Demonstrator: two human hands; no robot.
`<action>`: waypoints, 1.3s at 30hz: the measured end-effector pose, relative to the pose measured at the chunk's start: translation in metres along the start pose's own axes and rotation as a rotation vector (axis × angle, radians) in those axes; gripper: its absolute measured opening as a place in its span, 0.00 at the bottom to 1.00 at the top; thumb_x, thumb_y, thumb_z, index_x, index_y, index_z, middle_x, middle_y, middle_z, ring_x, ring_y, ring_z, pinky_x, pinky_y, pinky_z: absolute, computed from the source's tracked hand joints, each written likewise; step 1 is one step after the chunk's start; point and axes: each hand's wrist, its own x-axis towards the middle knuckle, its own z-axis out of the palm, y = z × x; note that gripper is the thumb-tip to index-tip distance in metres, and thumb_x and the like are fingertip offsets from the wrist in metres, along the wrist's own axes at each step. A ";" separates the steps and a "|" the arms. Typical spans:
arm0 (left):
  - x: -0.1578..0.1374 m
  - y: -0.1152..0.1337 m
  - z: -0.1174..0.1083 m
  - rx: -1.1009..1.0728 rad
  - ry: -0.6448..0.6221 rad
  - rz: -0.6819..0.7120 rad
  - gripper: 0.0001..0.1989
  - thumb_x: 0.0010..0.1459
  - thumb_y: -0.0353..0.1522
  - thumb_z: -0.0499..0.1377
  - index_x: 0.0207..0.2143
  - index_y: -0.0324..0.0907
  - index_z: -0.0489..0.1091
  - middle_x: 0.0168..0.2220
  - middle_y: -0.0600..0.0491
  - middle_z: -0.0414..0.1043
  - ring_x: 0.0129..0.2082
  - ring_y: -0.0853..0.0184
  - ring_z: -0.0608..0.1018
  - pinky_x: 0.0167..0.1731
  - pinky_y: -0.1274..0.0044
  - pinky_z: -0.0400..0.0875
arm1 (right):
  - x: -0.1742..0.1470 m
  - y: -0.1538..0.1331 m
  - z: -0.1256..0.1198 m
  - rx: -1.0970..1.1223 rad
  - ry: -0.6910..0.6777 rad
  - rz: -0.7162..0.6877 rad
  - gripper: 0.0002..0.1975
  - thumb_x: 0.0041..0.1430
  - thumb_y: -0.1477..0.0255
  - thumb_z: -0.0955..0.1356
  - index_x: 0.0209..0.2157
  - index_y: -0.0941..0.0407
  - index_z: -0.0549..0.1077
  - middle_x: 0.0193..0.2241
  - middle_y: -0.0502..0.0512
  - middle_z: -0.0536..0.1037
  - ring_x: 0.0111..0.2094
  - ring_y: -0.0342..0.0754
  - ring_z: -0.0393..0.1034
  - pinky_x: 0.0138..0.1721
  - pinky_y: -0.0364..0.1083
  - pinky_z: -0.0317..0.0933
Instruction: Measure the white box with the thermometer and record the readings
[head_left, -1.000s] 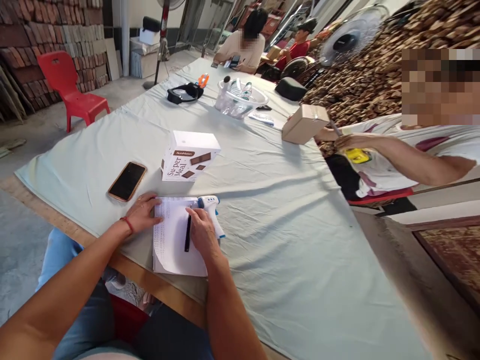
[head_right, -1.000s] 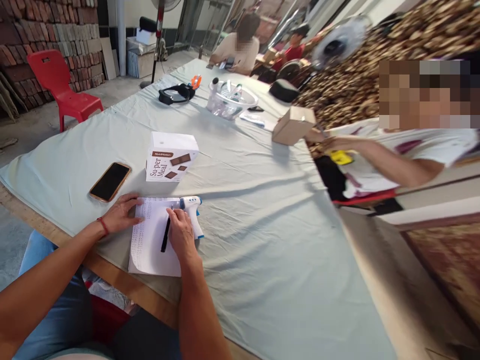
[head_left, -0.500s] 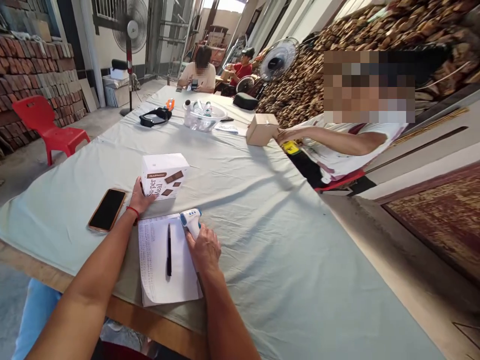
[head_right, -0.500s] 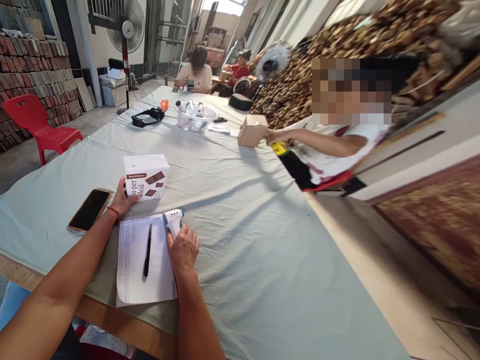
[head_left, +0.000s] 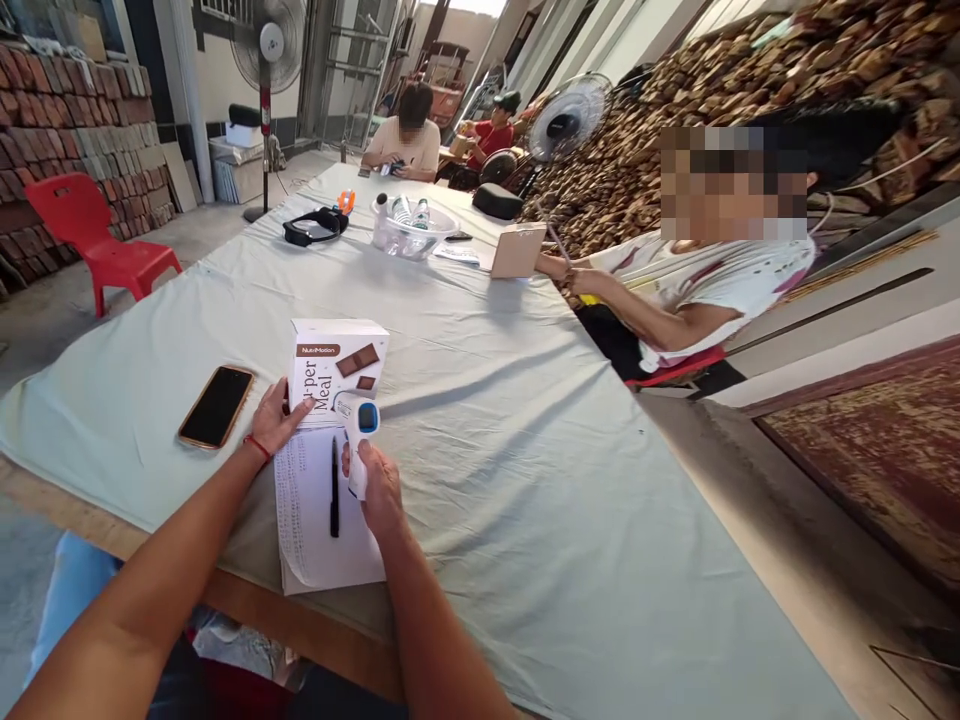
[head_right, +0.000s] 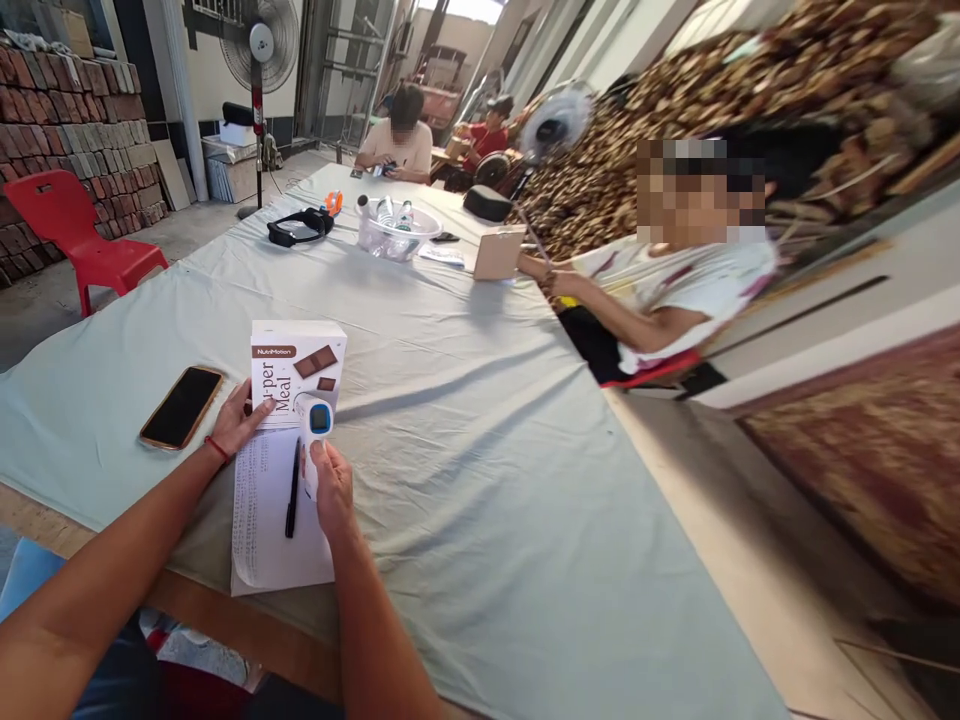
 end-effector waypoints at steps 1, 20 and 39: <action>-0.002 -0.001 0.001 0.021 0.000 0.008 0.29 0.58 0.54 0.56 0.49 0.41 0.70 0.41 0.46 0.72 0.40 0.59 0.75 0.42 0.67 0.71 | -0.001 0.000 0.002 0.000 -0.009 0.000 0.19 0.55 0.51 0.67 0.24 0.53 0.67 0.21 0.48 0.68 0.22 0.44 0.59 0.24 0.44 0.55; -0.003 -0.001 -0.001 0.087 0.000 -0.008 0.25 0.61 0.52 0.53 0.47 0.43 0.71 0.37 0.48 0.70 0.37 0.60 0.74 0.40 0.68 0.71 | -0.002 0.004 -0.002 -0.101 0.012 -0.032 0.19 0.55 0.51 0.65 0.28 0.54 0.69 0.22 0.48 0.68 0.23 0.43 0.59 0.25 0.43 0.57; -0.002 -0.007 0.002 -0.175 -0.024 -0.055 0.31 0.49 0.50 0.67 0.50 0.42 0.70 0.44 0.46 0.76 0.42 0.60 0.77 0.39 0.70 0.75 | -0.001 0.006 -0.002 -0.226 -0.004 -0.097 0.19 0.60 0.53 0.63 0.34 0.54 0.74 0.20 0.50 0.72 0.24 0.47 0.65 0.27 0.45 0.60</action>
